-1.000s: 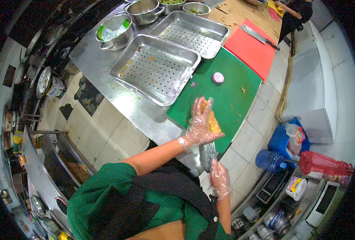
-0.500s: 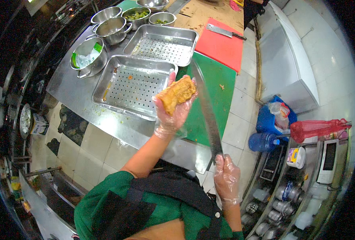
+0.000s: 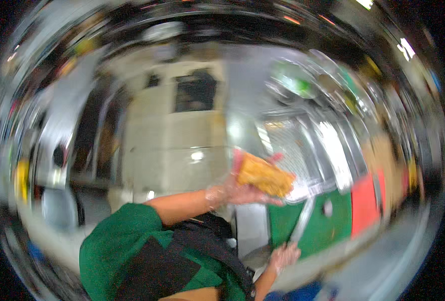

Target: The person assembles a noodle bowl in a commercial kitchen. They place a bowl of noodles on a cutting board, add sauce, sliced tofu, boiled egg, and meat using a ladle and knife, then present the finished dish.

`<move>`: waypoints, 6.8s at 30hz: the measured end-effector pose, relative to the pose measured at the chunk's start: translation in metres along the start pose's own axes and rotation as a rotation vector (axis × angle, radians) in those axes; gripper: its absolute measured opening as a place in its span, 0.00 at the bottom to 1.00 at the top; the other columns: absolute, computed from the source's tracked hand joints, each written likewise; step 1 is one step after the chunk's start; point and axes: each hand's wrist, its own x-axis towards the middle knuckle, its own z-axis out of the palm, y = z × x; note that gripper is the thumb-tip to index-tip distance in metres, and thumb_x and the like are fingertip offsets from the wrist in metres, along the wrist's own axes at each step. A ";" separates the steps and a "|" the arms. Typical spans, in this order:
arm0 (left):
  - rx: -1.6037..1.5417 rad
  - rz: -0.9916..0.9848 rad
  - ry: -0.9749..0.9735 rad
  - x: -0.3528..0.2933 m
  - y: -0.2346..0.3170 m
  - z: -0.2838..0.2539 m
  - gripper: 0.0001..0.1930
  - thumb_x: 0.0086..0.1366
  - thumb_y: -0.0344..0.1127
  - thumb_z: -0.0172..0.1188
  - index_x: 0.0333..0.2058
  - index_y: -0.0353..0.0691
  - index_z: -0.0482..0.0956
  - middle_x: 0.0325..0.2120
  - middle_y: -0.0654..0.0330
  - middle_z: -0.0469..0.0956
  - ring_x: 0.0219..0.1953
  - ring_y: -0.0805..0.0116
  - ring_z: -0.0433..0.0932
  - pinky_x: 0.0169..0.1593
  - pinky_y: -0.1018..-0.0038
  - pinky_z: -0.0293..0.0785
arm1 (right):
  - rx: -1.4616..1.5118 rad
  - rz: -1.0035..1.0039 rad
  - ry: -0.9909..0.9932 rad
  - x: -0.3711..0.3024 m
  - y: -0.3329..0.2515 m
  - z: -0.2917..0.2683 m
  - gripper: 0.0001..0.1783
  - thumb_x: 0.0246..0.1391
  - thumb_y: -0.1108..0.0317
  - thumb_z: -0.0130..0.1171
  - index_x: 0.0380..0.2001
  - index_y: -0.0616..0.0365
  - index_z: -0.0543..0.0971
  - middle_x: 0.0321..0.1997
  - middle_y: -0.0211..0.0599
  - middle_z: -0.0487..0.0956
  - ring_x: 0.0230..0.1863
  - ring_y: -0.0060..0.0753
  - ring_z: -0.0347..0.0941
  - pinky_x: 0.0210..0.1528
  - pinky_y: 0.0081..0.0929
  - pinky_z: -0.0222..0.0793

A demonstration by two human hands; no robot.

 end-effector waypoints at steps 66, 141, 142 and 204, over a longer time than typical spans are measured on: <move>1.437 1.312 2.189 -1.429 -0.015 0.589 0.43 0.68 0.57 0.52 0.67 0.27 0.51 0.68 0.45 0.53 0.71 0.50 0.49 0.72 0.64 0.41 | 0.862 -0.281 -2.813 -1.387 -0.650 -0.185 0.41 0.64 0.35 0.39 0.66 0.58 0.63 0.68 0.46 0.66 0.68 0.50 0.62 0.71 0.49 0.54; 2.083 0.729 1.660 -1.879 0.499 0.516 0.22 0.66 0.26 0.52 0.59 0.30 0.67 0.53 0.38 0.71 0.55 0.41 0.71 0.58 0.58 0.69 | 0.588 -1.689 0.180 -1.567 -1.245 -0.209 0.15 0.56 0.69 0.51 0.46 0.52 0.79 0.49 0.43 0.79 0.50 0.44 0.76 0.50 0.41 0.74; 2.119 0.733 1.704 -1.881 0.494 0.524 0.21 0.66 0.27 0.52 0.58 0.30 0.67 0.52 0.37 0.71 0.53 0.41 0.72 0.56 0.58 0.70 | 0.444 -1.673 0.212 -1.566 -1.266 -0.207 0.17 0.56 0.69 0.50 0.48 0.50 0.79 0.51 0.42 0.78 0.51 0.44 0.76 0.51 0.40 0.74; 1.516 0.785 1.817 -1.940 0.469 0.550 0.18 0.59 0.29 0.66 0.48 0.36 0.75 0.37 0.60 0.75 0.31 0.75 0.72 0.34 0.76 0.72 | 0.179 -1.387 -0.146 -1.467 -1.377 -0.182 0.23 0.48 0.77 0.55 0.49 0.48 0.81 0.50 0.52 0.80 0.50 0.51 0.78 0.51 0.41 0.74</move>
